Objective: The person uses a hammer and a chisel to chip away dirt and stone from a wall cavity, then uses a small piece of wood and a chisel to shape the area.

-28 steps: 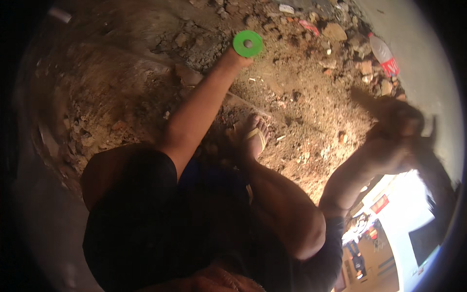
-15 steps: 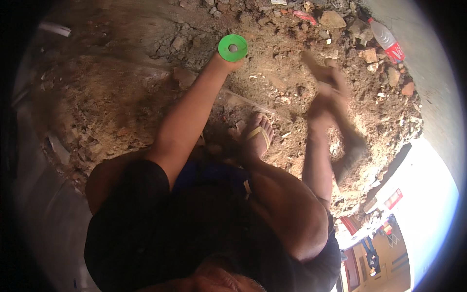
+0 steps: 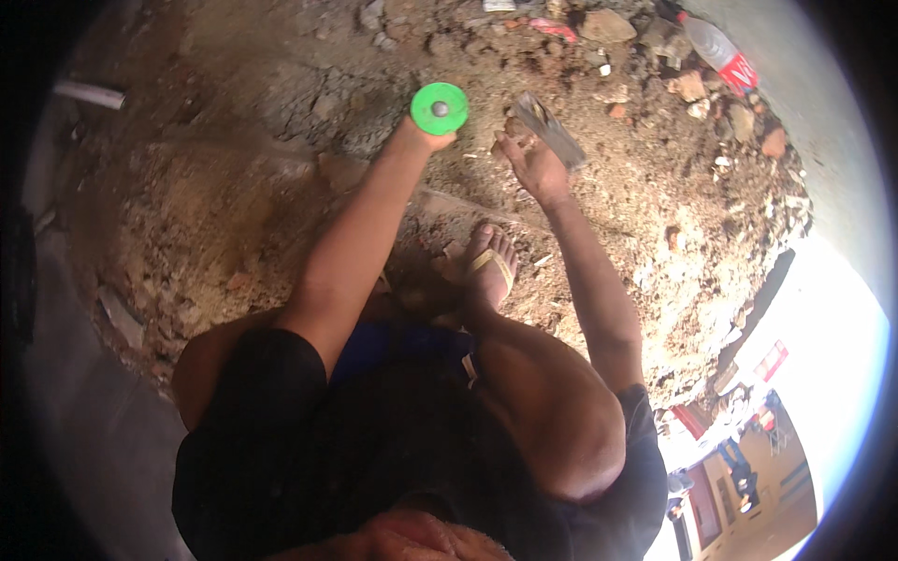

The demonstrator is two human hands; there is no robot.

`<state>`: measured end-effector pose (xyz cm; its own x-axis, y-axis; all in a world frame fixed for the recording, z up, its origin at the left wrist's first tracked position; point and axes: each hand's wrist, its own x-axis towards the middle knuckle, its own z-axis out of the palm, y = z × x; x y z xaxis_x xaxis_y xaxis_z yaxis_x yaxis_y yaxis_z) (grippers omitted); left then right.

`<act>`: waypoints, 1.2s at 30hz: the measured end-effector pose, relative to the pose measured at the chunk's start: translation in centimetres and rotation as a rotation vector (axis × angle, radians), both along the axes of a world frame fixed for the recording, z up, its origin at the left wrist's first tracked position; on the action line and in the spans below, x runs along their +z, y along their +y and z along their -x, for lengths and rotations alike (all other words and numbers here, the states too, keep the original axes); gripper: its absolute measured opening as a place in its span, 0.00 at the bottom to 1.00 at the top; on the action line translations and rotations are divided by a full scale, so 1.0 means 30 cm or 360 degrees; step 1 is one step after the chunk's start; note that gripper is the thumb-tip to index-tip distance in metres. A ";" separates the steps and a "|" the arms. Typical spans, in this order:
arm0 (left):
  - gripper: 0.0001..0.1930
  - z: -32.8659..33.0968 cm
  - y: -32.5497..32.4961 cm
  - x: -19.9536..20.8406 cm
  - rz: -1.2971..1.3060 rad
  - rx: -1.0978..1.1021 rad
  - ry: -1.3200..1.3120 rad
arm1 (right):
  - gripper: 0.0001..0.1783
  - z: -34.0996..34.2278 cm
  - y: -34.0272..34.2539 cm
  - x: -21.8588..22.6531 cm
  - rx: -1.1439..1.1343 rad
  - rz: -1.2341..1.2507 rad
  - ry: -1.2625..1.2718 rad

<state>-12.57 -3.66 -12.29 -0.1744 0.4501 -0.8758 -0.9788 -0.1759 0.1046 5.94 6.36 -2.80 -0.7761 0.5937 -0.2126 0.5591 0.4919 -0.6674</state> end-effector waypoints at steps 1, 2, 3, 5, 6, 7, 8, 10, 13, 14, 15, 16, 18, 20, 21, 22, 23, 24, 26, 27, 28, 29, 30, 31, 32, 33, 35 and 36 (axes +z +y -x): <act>0.19 0.003 0.011 -0.006 -0.0008 -0.0003 -0.0012 | 0.18 -0.009 0.007 0.006 -0.0040 -0.0019 0.0066; 0.19 0.006 0.030 -0.012 -0.0024 -0.0012 -0.0020 | 0.19 -0.017 0.024 0.013 -0.0077 -0.0049 0.0131; 0.19 0.006 0.031 -0.027 -0.0025 -0.0022 -0.0029 | 0.23 -0.018 0.039 0.024 -0.0172 0.0122 0.0007; 0.19 0.040 0.012 -0.101 -0.0085 -0.0031 -0.0009 | 0.26 -0.013 0.055 0.017 -0.0274 0.0374 -0.0122; 0.19 0.116 -0.079 -0.211 -0.0168 0.0015 0.0079 | 0.27 0.050 0.027 0.053 -0.0181 0.0414 -0.0214; 0.19 0.133 -0.085 -0.199 -0.0289 -0.0004 0.0092 | 0.27 0.067 0.039 0.118 -0.0166 0.0410 -0.0345; 0.18 0.101 -0.070 -0.191 -0.0121 -0.0115 0.0165 | 0.28 0.072 0.048 0.153 -0.0144 0.0412 -0.0475; 0.18 -0.025 0.079 0.141 0.0156 -0.0451 0.0240 | 0.27 -0.014 0.089 0.149 -0.0280 0.0477 -0.0381; 0.16 0.014 0.048 0.116 0.0059 -0.0190 0.0068 | 0.21 0.018 0.079 0.132 -0.0259 0.0708 -0.0126; 0.16 0.019 0.046 0.108 0.0097 -0.0181 0.0079 | 0.20 0.019 0.081 0.124 -0.0279 0.0792 -0.0066; 0.15 0.018 0.049 0.125 0.0132 -0.0177 0.0084 | 0.20 0.025 0.080 0.123 -0.0305 0.0874 -0.0008; 0.15 0.018 0.053 0.124 0.0137 -0.0188 0.0078 | 0.19 0.029 0.084 0.126 -0.0332 0.0953 0.0049; 0.14 0.019 0.059 0.125 0.0148 -0.0206 0.0068 | 0.22 0.029 0.087 0.151 -0.0362 0.1108 0.0183; 0.15 0.017 0.054 0.095 0.0146 -0.0203 0.0053 | 0.30 0.028 0.090 0.182 -0.0364 0.1206 0.0278; 0.15 0.006 0.061 0.071 0.0112 -0.0218 0.0053 | 0.28 0.010 0.100 0.179 -0.0463 0.1368 0.0504; 0.16 0.002 0.055 0.039 0.0090 -0.0223 0.0067 | 0.29 0.012 0.113 0.218 -0.0470 0.1285 0.0405; 0.17 -0.005 0.059 0.006 0.0053 -0.0236 0.0079 | 0.29 0.003 0.140 0.276 -0.0478 0.1198 0.0304; 0.17 -0.019 0.064 -0.040 0.0007 -0.0264 0.0091 | 0.30 0.002 0.152 0.352 -0.0492 0.1121 0.0198; 0.19 0.032 -0.001 -0.224 -0.0325 -0.0331 0.0381 | 0.33 0.070 0.140 0.510 -0.0345 0.0571 0.0755; 0.21 0.092 -0.091 -0.330 -0.0768 -0.0415 0.0931 | 0.36 0.112 0.141 0.625 -0.0258 0.0481 0.0776; 0.22 0.138 -0.154 -0.387 -0.1049 -0.0424 0.1338 | 0.35 0.145 0.151 0.696 -0.0181 0.0354 0.1073; 0.21 0.092 -0.096 -0.352 -0.0713 -0.0235 0.0646 | 0.34 0.133 0.182 0.726 -0.0166 0.0140 0.1282; 0.21 0.054 -0.024 -0.266 -0.0360 -0.0060 -0.0039 | 0.32 0.117 0.216 0.758 -0.0152 -0.0093 0.1461; 0.19 -0.063 0.136 0.010 -0.0065 -0.0167 -0.0082 | 0.30 0.056 0.269 0.834 -0.0180 -0.0428 0.1536; 0.19 -0.035 0.124 0.049 -0.0057 -0.0162 -0.0061 | 0.28 0.061 0.261 0.873 -0.0149 -0.0504 0.1680; 0.19 -0.004 0.098 0.057 -0.0036 -0.0145 -0.0048 | 0.26 0.075 0.254 0.897 -0.0117 -0.0526 0.1822; 0.19 0.001 0.088 0.114 -0.0024 -0.0135 0.0009 | 0.22 0.085 0.231 0.908 -0.0070 -0.0509 0.2060; 0.19 0.009 0.071 0.110 -0.0021 -0.0089 -0.0026 | 0.20 0.097 0.207 0.886 -0.0051 -0.0466 0.2152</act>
<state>-12.84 -1.54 -8.99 -0.1345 0.4705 -0.8721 -0.9887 -0.1220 0.0867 3.04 12.57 23.79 -0.2622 0.5071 0.8210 -0.4197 0.7062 -0.5702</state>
